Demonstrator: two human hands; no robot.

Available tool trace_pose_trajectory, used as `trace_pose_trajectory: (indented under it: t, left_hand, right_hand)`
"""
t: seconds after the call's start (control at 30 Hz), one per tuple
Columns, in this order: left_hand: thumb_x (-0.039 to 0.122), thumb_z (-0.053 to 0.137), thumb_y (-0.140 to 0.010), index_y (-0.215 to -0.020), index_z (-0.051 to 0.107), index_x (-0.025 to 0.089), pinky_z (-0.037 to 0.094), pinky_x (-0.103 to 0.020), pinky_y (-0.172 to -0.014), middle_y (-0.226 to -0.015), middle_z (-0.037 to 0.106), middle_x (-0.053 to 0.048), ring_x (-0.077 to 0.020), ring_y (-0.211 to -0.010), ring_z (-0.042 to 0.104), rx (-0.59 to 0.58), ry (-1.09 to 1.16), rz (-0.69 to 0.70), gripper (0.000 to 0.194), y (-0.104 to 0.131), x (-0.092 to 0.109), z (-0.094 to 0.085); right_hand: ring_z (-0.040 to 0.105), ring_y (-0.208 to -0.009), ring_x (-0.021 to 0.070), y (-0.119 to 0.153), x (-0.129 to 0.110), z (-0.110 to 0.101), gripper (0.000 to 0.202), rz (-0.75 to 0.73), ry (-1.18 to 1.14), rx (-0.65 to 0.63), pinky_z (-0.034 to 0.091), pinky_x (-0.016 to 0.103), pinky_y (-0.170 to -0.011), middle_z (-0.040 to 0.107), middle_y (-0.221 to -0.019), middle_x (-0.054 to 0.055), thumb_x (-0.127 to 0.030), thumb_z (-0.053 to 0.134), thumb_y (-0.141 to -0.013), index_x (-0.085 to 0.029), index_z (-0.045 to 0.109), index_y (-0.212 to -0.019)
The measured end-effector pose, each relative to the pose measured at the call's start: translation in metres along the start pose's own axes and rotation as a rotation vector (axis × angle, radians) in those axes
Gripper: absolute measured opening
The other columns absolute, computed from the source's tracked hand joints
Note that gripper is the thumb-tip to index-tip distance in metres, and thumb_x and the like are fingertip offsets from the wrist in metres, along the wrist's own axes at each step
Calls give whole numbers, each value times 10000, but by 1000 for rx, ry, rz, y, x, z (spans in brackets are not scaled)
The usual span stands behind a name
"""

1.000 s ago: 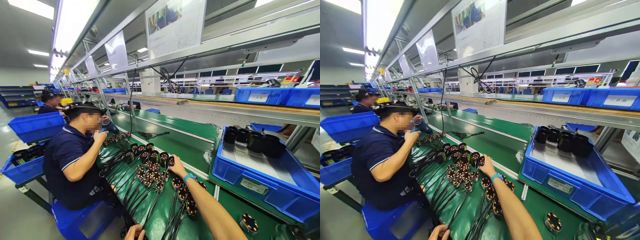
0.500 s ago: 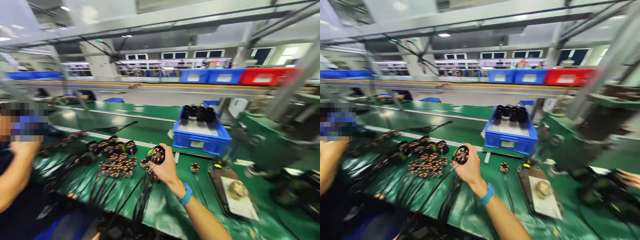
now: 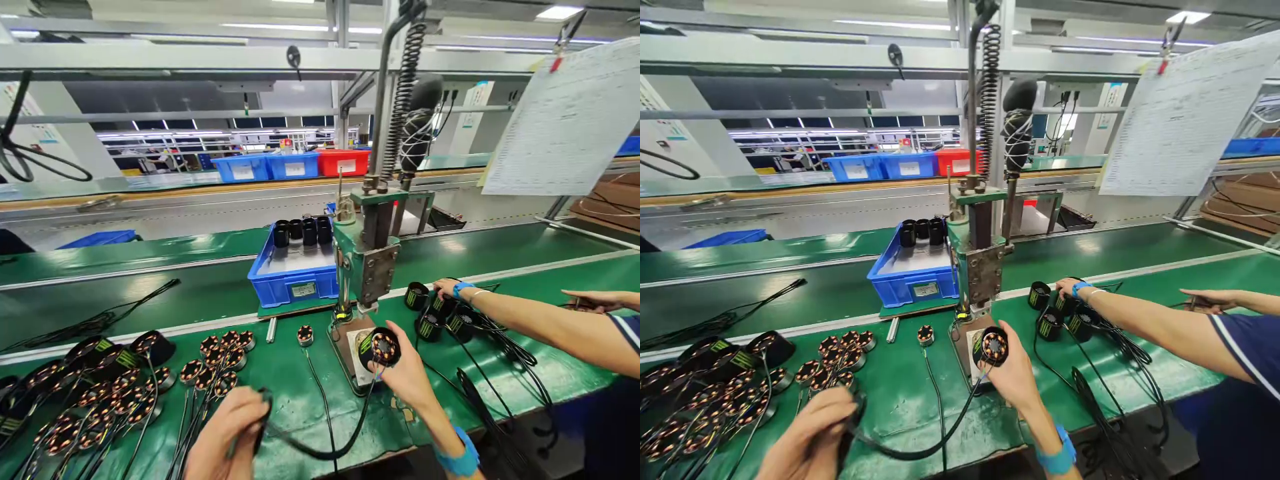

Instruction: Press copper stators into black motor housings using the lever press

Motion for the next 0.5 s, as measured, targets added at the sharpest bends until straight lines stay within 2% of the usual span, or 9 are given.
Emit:
trace_pose_trajectory:
  t: [0.1, 0.13, 0.17, 0.2, 0.27, 0.33, 0.37, 0.43, 0.5]
  left_hand:
    - [588, 574, -919, -820, 778, 233, 594, -425, -864, -859, 741, -108, -275, -868, 682, -575, 183, -34, 420, -42, 30, 69]
    - [593, 523, -943, -839, 786, 226, 588, -439, -904, -914, 755, -119, -283, -912, 690, -724, 251, -72, 463, -50, 34, 91]
    - [588, 484, -959, -888, 795, 224, 581, -457, -944, -1002, 767, -128, -294, -976, 699, -816, 307, -116, 484, -55, 34, 112]
    - [571, 477, -961, -976, 798, 223, 574, -476, -979, -1120, 764, -136, -310, -1065, 699, -837, 340, -162, 474, -59, 29, 132]
    - [501, 583, -900, -1228, 734, 222, 548, -515, -1048, -1369, 686, -151, -341, -1266, 640, -716, 310, -242, 456, -66, 9, 170]
    - [364, 745, -752, -1437, 581, 200, 443, -555, -1176, -1541, 553, -175, -364, -1433, 515, -564, 251, -234, 723, -68, -7, 206]
    - [296, 787, -688, -1491, 513, 187, 375, -562, -1230, -1583, 504, -182, -369, -1478, 463, -527, 255, -200, 855, -67, -11, 224]
    - [219, 823, -624, -1512, 454, 173, 316, -560, -1266, -1579, 503, -184, -372, -1481, 457, -497, 309, -137, 963, -64, -11, 255]
    - [209, 842, -613, -1462, 481, 166, 380, -553, -1223, -1493, 584, -173, -369, -1408, 533, -447, 334, -131, 924, -61, -9, 274]
  right_hand:
    - [607, -1276, 308, -34, -5, 2, 1026, -113, -71, -188, 473, 462, -1138, 585, -1416, 153, -254, 785, -609, -178, 350, -1536]
    - [613, -1264, 300, -43, -9, 5, 1034, -156, -91, -251, 483, 448, -1123, 593, -1406, 149, -233, 780, -608, -178, 336, -1540]
    - [626, -1238, 289, -49, -12, 9, 1027, -192, -105, -305, 498, 429, -1100, 611, -1380, 138, -214, 775, -608, -180, 338, -1537]
    - [642, -1203, 276, -54, -15, 12, 1010, -219, -110, -349, 515, 407, -1072, 635, -1342, 123, -198, 772, -608, -180, 354, -1527]
    - [666, -1141, 253, -60, -18, 18, 974, -255, -107, -407, 541, 372, -1026, 672, -1274, 98, -182, 776, -609, -175, 393, -1504]
    - [671, -1140, 246, -63, -17, 19, 971, -284, -94, -440, 550, 366, -1022, 671, -1290, 96, -187, 784, -619, -172, 401, -1511]
    - [671, -1156, 252, -64, -16, 15, 986, -297, -76, -443, 554, 374, -1027, 664, -1314, 102, -190, 791, -615, -171, 402, -1520]
    - [664, -1193, 296, -66, -18, -5, 993, -317, -12, -416, 562, 420, -1038, 654, -1341, 127, -197, 823, -578, -157, 461, -1501]
    - [616, -1273, 364, -71, -37, -44, 917, -326, 63, -336, 530, 499, -1089, 628, -1375, 166, -235, 859, -568, -144, 562, -1430]
Point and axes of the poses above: each hand's wrist, its own y-axis away from the middle knuckle, its own z-axis out of the palm, x = y × z, the point moved 5 cm from there along -y, towards the middle knuckle
